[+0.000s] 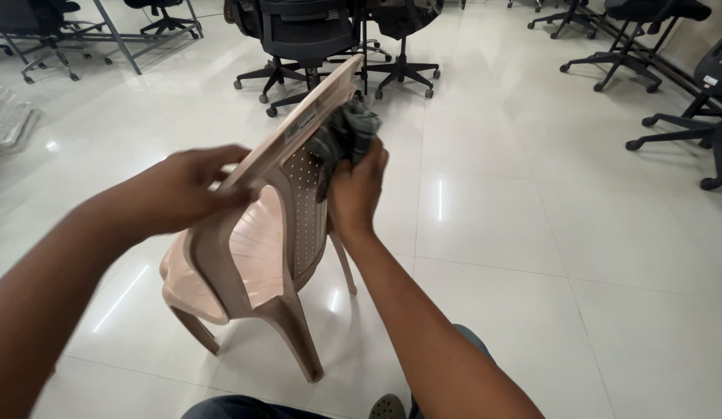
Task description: The person wipes the seat, backrest, and legs of a beige plastic chair using a dark cloth. They systematically clean the entire surface of the chair, including the underside of the seat and the backrest, while squatting on the floor.
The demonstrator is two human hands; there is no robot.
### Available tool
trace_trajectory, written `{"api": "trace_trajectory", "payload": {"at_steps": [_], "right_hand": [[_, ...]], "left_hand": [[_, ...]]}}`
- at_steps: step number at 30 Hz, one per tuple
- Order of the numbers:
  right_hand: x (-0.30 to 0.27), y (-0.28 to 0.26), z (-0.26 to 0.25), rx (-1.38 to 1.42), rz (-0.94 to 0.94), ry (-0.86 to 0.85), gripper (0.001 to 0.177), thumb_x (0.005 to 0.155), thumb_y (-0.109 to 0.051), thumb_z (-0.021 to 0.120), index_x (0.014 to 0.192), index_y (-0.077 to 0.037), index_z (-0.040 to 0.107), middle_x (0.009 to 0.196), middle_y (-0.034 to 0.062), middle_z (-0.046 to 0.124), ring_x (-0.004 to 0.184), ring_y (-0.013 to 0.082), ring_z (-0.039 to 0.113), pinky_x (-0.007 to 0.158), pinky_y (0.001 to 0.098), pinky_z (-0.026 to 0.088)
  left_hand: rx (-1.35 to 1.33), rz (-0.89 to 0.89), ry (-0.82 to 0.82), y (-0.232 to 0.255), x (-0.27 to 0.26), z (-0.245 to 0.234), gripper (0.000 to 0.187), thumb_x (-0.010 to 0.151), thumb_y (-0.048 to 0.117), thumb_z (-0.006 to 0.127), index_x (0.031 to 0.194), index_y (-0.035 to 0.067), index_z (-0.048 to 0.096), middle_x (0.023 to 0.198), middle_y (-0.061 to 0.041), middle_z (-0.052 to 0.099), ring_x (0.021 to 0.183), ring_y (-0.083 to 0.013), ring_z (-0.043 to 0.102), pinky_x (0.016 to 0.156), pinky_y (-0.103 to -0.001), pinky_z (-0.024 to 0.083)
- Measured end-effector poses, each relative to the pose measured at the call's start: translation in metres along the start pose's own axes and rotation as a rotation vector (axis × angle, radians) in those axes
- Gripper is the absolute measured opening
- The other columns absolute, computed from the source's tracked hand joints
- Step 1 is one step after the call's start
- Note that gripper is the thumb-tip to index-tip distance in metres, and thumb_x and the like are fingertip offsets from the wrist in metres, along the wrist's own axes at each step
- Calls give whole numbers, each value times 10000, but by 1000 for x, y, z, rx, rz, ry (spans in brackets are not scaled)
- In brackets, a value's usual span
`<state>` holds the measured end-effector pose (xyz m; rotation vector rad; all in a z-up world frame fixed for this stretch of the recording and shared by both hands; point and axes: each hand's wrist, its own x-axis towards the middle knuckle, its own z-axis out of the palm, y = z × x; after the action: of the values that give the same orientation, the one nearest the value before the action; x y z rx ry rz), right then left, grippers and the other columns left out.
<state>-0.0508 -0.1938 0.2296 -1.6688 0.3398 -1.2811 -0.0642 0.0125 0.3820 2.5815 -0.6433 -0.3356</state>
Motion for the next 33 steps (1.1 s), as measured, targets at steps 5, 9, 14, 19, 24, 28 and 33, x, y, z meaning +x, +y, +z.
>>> {"api": "trace_trajectory", "payload": {"at_steps": [5,9,14,19,24,28,33], "right_hand": [[-24,-22,12,-13,-160,-65,536,921,-28,552,1428,6,382,1371,236,465,1161,427,594,960,496,520],[-29,-24,7,19,-208,-109,508,979,-45,510,1470,-5,387,1428,216,447,1206,414,599,994,482,525],[-7,-7,11,-220,-338,6,539,933,-62,546,1442,9,383,1431,239,442,1237,445,526,969,504,505],[28,-7,26,-131,-128,104,448,993,-62,537,1433,-51,457,1394,186,527,1220,391,563,995,498,500],[-23,-32,19,-111,-463,90,467,1020,-77,534,1472,-33,427,1483,239,441,1292,434,497,1076,540,469],[-42,-42,9,-254,-719,-30,396,981,-91,558,1377,-108,554,1456,199,470,1353,428,501,1127,550,478],[-5,-13,8,-344,-802,17,412,1015,-104,575,1420,-141,512,1447,196,494,1292,411,533,1083,536,481]], "left_hand": [[239,258,242,45,58,21,386,989,350,604,1226,51,545,1036,-244,723,956,-397,715,870,-507,552],[330,288,354,62,89,27,359,1012,353,585,1170,33,554,1006,-242,710,951,-430,691,836,-538,539],[361,446,379,51,81,22,383,1055,404,523,1143,31,536,860,-253,703,837,-461,682,776,-559,525],[359,419,310,43,48,11,438,1025,503,493,1112,78,554,768,-217,688,775,-419,691,721,-552,515],[218,322,204,37,37,-4,425,975,535,481,1108,154,614,726,-157,699,735,-342,724,702,-520,535],[294,362,270,31,43,-8,470,976,552,498,1093,113,616,722,-180,695,719,-381,721,696,-538,548],[439,402,456,30,51,8,541,1085,568,433,1048,51,589,745,-247,674,781,-476,654,729,-579,513]]}}
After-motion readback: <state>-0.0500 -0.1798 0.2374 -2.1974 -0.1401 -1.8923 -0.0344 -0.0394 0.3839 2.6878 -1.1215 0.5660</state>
